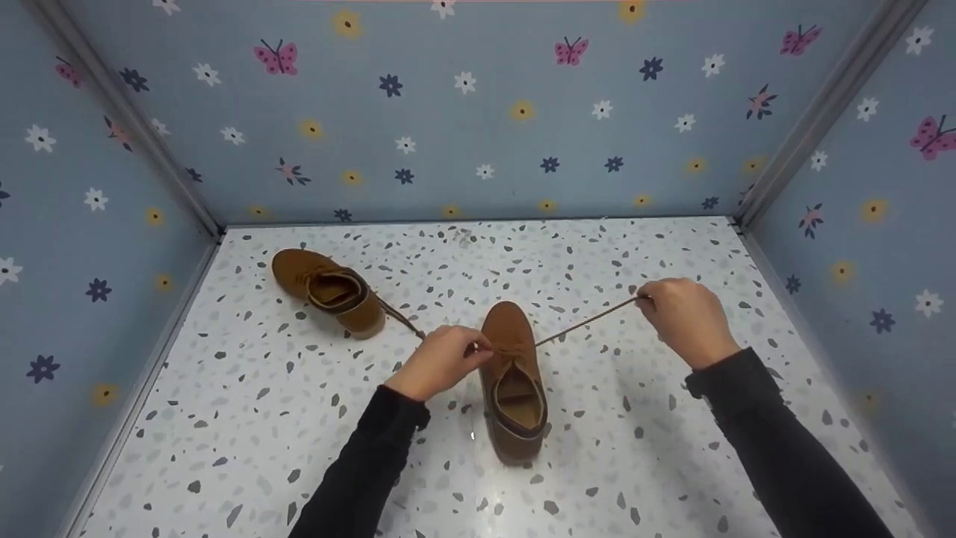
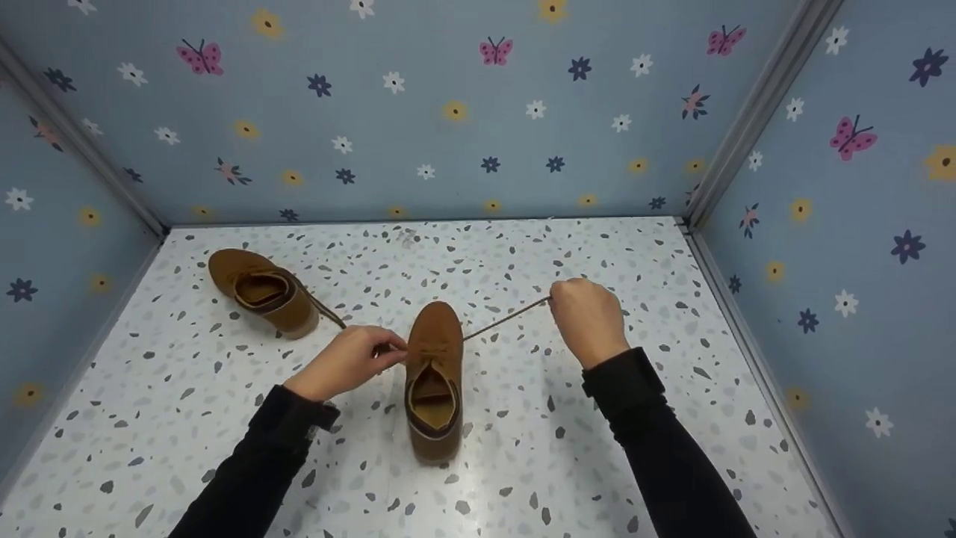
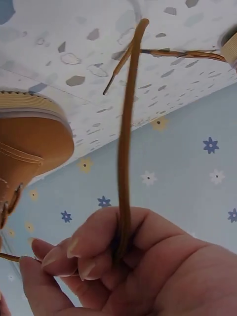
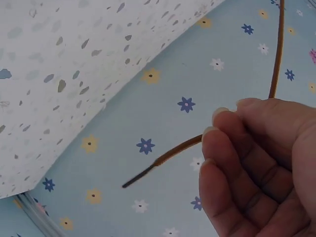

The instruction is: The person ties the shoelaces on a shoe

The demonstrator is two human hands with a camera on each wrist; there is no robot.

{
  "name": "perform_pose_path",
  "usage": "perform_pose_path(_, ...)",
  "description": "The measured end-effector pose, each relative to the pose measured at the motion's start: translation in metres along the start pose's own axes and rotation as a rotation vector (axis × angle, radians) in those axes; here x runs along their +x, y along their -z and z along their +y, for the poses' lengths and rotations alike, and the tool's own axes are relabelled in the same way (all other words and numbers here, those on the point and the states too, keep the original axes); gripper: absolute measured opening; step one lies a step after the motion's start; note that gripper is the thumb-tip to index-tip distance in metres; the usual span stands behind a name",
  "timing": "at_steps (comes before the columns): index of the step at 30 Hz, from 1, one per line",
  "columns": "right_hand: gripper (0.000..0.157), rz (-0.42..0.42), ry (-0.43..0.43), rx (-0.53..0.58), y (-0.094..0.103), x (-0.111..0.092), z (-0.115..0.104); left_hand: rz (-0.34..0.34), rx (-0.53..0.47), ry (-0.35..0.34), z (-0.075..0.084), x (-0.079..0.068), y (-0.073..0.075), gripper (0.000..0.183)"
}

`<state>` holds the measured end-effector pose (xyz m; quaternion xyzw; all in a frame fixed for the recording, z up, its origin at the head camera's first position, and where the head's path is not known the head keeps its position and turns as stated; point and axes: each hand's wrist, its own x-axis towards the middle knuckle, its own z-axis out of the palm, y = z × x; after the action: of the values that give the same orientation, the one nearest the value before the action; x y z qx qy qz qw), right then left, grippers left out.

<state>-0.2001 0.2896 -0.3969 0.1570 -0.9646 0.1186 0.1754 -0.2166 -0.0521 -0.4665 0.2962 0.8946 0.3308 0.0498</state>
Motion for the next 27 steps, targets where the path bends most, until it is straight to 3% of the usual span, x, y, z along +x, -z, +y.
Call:
perform_pose_path(5, 0.006, -0.090, -0.050, 0.154, -0.002, -0.012, -0.010, -0.013, -0.040, 0.013, -0.005, -0.006, 0.009, 0.012)
perform_pose_path(9, 0.007, -0.185, -0.094, 0.352, -0.009, -0.022, -0.023, 0.022, -0.059, 0.001, -0.003, -0.005, 0.001, 0.012)
perform_pose_path(13, 0.005, -0.184, -0.100, 0.492, -0.016, -0.029, -0.038, 0.073, -0.056, -0.017, 0.002, -0.001, -0.007, 0.012)
perform_pose_path(20, 0.008, -0.080, 0.055, 0.605, -0.031, -0.034, -0.063, 0.082, -0.053, -0.008, 0.009, 0.004, -0.010, 0.011)
perform_pose_path(27, 0.010, -0.046, 0.182, 0.640, -0.046, -0.032, -0.082, 0.073, -0.062, 0.011, 0.012, 0.008, -0.013, 0.013)
